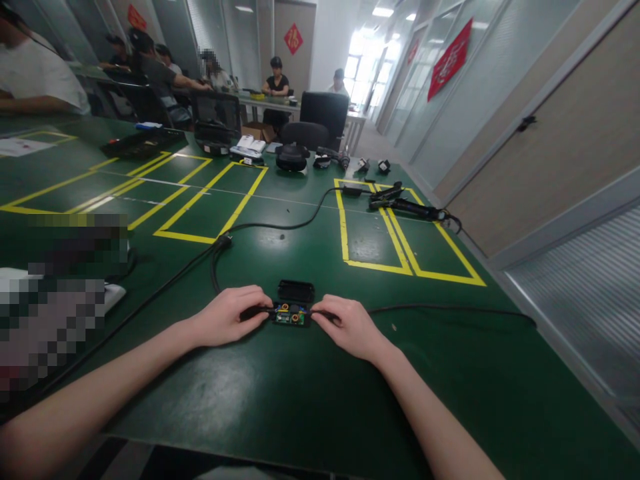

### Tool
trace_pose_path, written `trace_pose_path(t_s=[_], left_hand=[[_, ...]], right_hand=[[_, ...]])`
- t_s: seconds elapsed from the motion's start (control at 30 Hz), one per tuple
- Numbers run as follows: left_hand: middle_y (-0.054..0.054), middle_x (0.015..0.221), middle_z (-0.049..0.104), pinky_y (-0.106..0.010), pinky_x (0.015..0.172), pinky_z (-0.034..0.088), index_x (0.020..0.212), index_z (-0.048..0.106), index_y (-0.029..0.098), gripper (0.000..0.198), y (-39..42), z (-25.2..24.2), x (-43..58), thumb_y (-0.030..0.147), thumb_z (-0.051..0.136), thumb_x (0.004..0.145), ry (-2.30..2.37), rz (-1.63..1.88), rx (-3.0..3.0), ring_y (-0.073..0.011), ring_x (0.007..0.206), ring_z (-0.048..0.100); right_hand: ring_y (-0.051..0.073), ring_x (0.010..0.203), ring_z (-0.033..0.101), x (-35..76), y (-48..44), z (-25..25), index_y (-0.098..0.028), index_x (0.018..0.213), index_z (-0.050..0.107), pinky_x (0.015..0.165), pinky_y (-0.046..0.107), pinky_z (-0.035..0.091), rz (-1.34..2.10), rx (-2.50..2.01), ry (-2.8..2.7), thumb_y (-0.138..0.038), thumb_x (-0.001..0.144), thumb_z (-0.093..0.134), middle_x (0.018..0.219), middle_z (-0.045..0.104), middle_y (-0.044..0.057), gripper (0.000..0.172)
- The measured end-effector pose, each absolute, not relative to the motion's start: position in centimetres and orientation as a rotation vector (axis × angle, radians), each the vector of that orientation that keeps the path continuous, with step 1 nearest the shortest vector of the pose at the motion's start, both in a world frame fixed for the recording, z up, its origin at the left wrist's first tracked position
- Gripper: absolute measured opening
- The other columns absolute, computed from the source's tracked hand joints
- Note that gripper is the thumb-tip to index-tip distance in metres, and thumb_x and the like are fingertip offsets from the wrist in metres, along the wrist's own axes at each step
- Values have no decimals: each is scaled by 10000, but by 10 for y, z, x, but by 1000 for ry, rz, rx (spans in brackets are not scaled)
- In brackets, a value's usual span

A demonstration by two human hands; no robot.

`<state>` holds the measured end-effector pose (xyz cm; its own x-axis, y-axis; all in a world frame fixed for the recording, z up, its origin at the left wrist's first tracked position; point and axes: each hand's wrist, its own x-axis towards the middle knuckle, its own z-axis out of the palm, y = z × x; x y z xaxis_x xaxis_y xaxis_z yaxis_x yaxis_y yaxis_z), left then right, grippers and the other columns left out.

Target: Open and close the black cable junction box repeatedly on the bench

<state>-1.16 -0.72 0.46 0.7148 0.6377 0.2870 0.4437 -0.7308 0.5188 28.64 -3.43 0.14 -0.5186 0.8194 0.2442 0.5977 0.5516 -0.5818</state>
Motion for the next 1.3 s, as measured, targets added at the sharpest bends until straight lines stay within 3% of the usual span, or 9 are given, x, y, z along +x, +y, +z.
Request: trace_pose_path(t_s=[0.23,0.37,0.53,0.83,1.03,1.13,1.23,1.3], left_hand=[[-33,952,690,-265,770,511,1053,669,199,124,-7,3,-11,196,559,997,812,656,2495,-173,854,660],[-44,969,693,-274,786,514,1082,677,195,145,-6,2,-12,201,544,1025,788,664,2525,-181,885,662],[-54,988,691,-282,783,515,1108,684,193,170,-5,2,-13,206,527,1041,771,658,2577,-190,907,655],[-70,1026,672,-328,817,503,988,665,185,176,-9,5,-5,161,492,1008,835,513,2784,-210,926,609],[-66,959,696,-347,797,503,936,679,186,219,-9,5,1,202,475,1014,900,626,2664,-212,898,624],[-67,984,724,-369,847,521,1016,707,195,200,-7,3,2,243,513,1024,966,780,2541,-222,931,647],[-95,1174,730,-441,947,523,1207,698,203,249,-5,-2,2,302,614,995,1087,818,2484,-273,1094,647],[-103,1279,716,-495,1014,503,1269,695,222,312,-4,-5,2,329,660,978,1090,767,2514,-299,1189,625]], right_hand=[[140,596,570,285,-35,-1,-210,979,727,560,269,453,556,-1191,-2254,-305,1005,575,827,685,34,181],[185,773,679,283,-34,-2,-215,1015,717,683,293,542,573,-1146,-2214,-279,1001,578,906,724,60,153],[210,886,703,283,-34,0,-209,1006,725,795,341,581,533,-1061,-2238,-238,1022,577,956,743,73,151],[224,893,676,279,-37,7,-201,956,732,776,367,577,319,-988,-2442,-187,1026,507,1002,740,105,236],[229,881,689,276,-33,-1,-237,947,754,790,387,574,409,-1070,-2211,-226,995,541,964,739,90,218],[250,942,683,274,-28,-9,-230,1036,760,851,420,564,332,-1261,-2014,-273,984,576,1004,720,100,196],[312,1066,648,270,-23,-15,-211,1173,740,919,508,537,246,-1447,-2002,-343,951,643,1112,688,132,276],[327,1111,630,267,-22,-17,-210,1162,736,947,536,521,284,-1475,-2035,-346,949,646,1139,679,134,268]])
